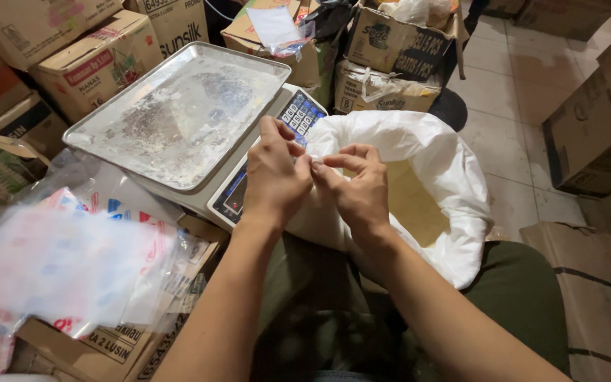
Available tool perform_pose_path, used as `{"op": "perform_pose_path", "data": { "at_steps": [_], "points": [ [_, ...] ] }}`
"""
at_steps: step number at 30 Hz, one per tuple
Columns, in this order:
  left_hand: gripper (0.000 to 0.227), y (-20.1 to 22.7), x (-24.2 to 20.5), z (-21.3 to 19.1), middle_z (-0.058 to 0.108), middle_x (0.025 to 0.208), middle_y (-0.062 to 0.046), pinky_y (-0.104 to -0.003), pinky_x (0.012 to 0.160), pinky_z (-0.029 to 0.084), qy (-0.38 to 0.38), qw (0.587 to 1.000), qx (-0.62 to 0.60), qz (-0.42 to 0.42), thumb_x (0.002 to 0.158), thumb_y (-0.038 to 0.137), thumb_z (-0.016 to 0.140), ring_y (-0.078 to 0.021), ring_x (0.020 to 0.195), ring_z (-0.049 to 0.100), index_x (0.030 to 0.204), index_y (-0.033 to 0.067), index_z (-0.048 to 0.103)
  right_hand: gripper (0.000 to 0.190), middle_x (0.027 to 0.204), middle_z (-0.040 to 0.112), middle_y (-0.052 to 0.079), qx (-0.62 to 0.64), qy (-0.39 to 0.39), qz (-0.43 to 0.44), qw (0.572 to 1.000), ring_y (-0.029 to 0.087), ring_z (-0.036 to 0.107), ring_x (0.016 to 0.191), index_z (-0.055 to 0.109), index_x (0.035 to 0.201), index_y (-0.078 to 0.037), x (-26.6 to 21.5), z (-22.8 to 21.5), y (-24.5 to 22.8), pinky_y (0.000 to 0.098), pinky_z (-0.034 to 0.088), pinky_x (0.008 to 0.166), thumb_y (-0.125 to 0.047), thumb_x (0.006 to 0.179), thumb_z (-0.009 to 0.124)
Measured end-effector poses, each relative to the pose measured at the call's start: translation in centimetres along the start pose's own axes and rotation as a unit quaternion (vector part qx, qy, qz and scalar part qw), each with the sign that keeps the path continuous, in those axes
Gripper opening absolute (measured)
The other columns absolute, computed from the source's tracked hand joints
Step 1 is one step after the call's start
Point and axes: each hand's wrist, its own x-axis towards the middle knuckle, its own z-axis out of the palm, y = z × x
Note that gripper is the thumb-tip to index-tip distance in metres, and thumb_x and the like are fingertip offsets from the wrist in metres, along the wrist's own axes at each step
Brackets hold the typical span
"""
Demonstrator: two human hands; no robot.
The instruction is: The person scoops a granular material from a large sack into small plastic bags using a blue scoop, weighs each bag on a digital scale, and ties the bags closed. The process is repeated multiple times in a cluttered storage area.
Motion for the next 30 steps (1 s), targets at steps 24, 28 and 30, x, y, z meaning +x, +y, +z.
{"op": "perform_pose_path", "data": {
  "at_steps": [24,28,30],
  "points": [
    [0.028,-3.4,1.5,0.4,0.077,0.076,-0.005,-0.025,0.064,0.058,-0.115,0.990,-0.031,-0.072,0.078,0.027,0.084,-0.0102,0.066,0.073,0.089,0.0025,0.077,0.033,0.107,0.075,0.011,0.299,-0.236,0.202,0.902,0.016,0.071,0.098,0.066,0.122,0.004,4.2,-2.6,1.4,0.0273,0.057,0.087,-0.004,0.091,0.072],
    [0.024,-4.4,2.7,0.5,0.073,0.070,-0.001,-0.025,0.057,0.051,-0.214,0.966,-0.105,-0.104,0.081,0.025,0.085,-0.0063,0.061,0.062,0.081,0.0019,0.077,0.024,0.110,0.072,0.003,0.245,-0.375,0.033,0.893,0.009,0.069,0.102,0.068,0.118,-0.001,6.1,-4.4,0.8,0.0245,0.056,0.094,-0.004,0.094,0.069],
    [0.022,-4.9,3.5,0.7,0.068,0.068,0.000,-0.024,0.053,0.047,-0.259,0.947,-0.134,-0.133,0.083,0.022,0.084,-0.0062,0.059,0.058,0.080,0.0018,0.075,0.021,0.106,0.071,0.003,0.162,-0.402,0.002,0.901,0.010,0.067,0.096,0.068,0.113,-0.001,7.2,-4.9,0.4,0.0258,0.055,0.087,-0.004,0.092,0.070]
  ]
}}
